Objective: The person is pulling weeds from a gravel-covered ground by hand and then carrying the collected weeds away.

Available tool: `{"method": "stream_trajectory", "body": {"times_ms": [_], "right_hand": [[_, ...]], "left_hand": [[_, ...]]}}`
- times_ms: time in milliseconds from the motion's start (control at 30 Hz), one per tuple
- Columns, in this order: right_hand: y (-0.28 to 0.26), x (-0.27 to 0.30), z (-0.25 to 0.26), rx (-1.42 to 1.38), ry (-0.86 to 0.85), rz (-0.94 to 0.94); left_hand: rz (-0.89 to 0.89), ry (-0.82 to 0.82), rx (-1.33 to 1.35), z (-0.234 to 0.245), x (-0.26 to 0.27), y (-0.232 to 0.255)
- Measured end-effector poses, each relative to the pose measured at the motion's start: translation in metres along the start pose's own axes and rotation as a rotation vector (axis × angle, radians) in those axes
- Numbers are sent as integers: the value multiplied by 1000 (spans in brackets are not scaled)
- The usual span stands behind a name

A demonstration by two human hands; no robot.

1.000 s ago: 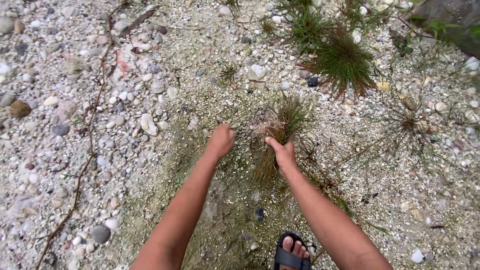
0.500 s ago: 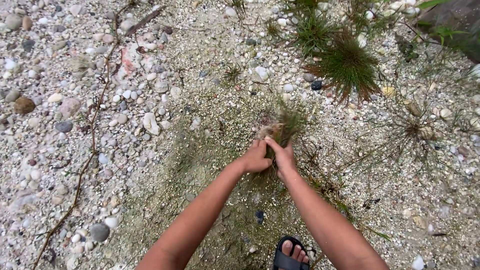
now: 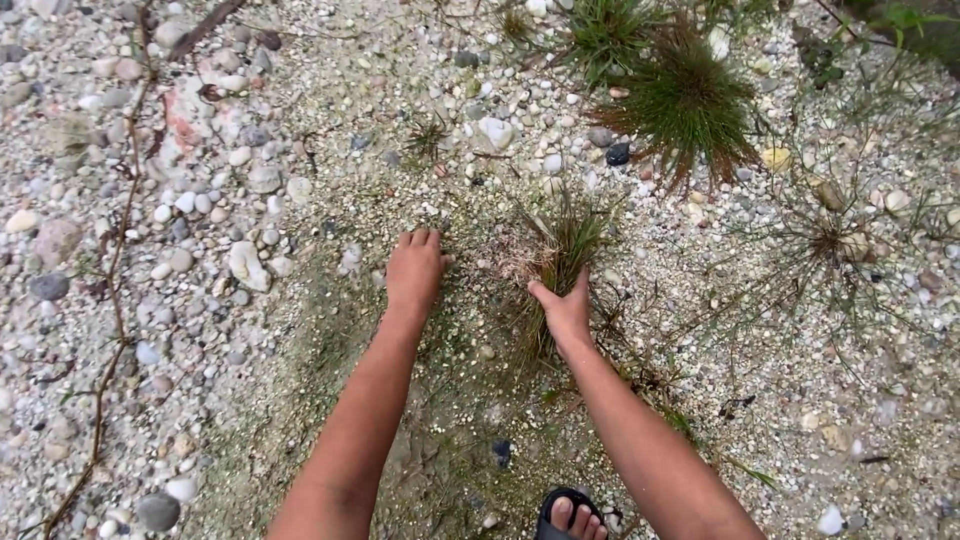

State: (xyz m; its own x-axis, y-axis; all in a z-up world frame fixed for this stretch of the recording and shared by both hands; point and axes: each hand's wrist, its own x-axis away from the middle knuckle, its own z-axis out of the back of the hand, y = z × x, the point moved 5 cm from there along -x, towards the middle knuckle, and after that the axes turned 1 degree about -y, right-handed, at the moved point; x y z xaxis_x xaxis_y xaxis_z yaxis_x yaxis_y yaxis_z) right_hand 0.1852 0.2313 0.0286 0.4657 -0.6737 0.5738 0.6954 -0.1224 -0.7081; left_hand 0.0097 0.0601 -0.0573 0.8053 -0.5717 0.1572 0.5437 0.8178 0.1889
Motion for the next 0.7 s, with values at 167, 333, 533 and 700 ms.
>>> {"method": "stream_trajectory", "body": {"times_ms": [167,333,533,700], "right_hand": [[4,-8,0,-18,-11,48],[0,-4,3,-27,-11,81],[-4,3,1,-58,-11,124],[-1,15,-3,-199,-18,142]], "left_hand": [[64,49,58,-28,-8,-28],[70,104,294,-8,-7,-31],[78,66,630,-1,-5,-35],[270,-105,1008,34,37,4]]}}
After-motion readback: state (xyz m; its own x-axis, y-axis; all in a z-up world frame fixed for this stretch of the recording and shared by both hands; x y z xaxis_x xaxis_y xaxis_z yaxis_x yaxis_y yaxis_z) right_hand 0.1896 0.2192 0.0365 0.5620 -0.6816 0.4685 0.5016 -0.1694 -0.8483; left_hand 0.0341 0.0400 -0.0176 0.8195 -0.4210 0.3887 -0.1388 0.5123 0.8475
